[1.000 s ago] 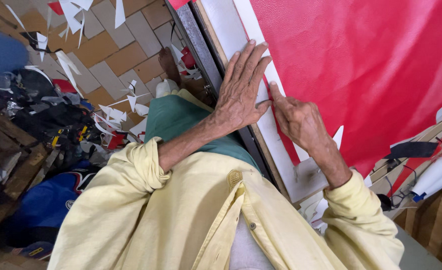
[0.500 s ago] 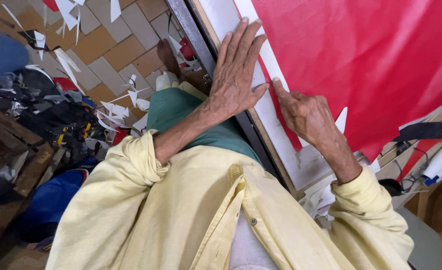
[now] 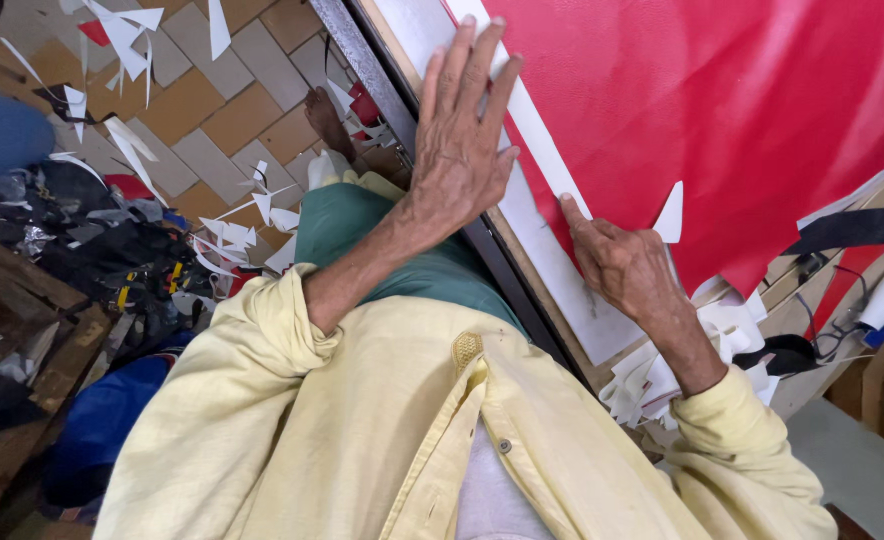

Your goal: The person places a white paper template on a red sheet of material and uses a utility knife to cut along the template's edge. The person then removes the template and the cut piece, repeating the process with additional templates to produce several white strips from the red material.

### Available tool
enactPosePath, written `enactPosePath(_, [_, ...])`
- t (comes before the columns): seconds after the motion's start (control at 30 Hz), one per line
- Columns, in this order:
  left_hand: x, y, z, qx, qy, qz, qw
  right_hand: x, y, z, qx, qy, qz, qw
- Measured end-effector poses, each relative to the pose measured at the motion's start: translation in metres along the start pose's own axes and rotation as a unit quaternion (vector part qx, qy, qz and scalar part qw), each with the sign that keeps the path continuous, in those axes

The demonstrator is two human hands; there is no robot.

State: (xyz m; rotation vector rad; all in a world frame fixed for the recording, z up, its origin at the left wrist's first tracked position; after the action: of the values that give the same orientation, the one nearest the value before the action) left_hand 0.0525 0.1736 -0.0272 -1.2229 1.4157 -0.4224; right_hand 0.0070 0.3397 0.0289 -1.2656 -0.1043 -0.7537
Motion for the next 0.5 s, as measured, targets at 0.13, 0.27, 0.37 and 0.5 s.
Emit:
enactPosePath(0.13, [-0.061,0.018,0.020,0.059,0.056,0.064,0.995,-0.001,-0.004,0.004,-0.016,-0.027,-0.025,0.999])
enactPosePath(0.27, [-0.082,0.030,0.037,0.088,0.036,0.100,0.990,-0.002,-0.003,0.010,-0.025,-0.049,-0.045,0.997])
enactPosePath(0.37, [-0.084,0.032,0.038,0.072,0.041,0.074,0.994,-0.011,0.006,0.022,-0.018,-0.033,-0.008,0.999])
enactPosePath(0.5, [-0.088,0.033,0.041,0.060,0.045,0.065,0.995,-0.028,0.018,0.064,-0.014,-0.015,0.003,1.000])
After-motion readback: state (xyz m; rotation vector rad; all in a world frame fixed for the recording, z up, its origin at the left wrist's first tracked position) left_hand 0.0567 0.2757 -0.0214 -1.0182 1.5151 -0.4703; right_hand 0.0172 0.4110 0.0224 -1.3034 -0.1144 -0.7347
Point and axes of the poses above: each hand's wrist, its own z-axis away from the middle knuckle, its own y-axis out of the palm, x = y × z, the point moved 10 cm from there along -z, towards the middle knuckle, and after that the axes turned 15 degrees about -z, right-handed, at the moved point
